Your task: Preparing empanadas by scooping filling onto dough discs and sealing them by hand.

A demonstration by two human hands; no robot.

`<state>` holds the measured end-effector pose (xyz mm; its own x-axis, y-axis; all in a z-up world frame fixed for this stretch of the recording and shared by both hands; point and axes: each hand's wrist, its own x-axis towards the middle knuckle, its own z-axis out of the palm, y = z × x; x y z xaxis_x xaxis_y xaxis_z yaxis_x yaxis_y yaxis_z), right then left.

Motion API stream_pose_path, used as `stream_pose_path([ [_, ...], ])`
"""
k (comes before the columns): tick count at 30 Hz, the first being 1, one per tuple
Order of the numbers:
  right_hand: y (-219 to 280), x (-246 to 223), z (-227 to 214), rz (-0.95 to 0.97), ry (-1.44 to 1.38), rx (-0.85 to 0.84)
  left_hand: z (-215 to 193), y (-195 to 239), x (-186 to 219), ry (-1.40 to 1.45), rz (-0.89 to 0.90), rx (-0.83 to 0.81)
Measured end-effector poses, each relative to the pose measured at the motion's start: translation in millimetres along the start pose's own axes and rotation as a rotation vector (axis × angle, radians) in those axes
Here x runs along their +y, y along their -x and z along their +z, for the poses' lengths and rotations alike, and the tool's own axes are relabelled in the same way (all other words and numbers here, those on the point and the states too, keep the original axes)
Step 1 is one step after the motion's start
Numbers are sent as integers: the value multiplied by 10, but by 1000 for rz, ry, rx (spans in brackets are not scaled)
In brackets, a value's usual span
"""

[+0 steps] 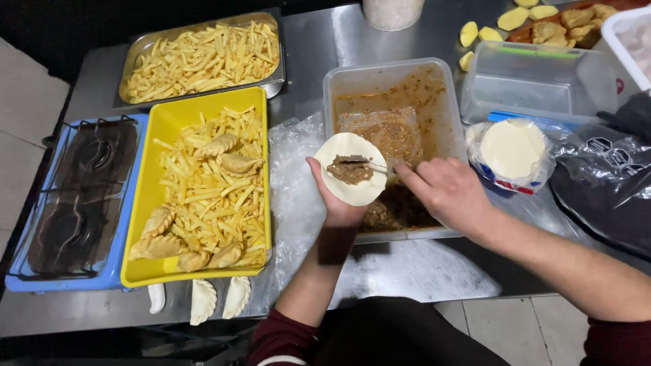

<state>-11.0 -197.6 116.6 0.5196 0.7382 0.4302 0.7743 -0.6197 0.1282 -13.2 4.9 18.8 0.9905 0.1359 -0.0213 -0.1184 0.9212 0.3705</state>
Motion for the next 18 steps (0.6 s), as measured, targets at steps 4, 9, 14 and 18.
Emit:
stream_pose_path([
  [4,-50,6,-54,-102,120,60,-308,-104,-94,61,48,-7],
  [9,-97,280,-219,115,27,-85,-549,25,302,160,75,-79],
  [14,243,476,1094,145,132,-544,-399,234,500,148,79,24],
  [18,135,224,1407,265,-172,-700,-439,250,508,87,107,-44],
])
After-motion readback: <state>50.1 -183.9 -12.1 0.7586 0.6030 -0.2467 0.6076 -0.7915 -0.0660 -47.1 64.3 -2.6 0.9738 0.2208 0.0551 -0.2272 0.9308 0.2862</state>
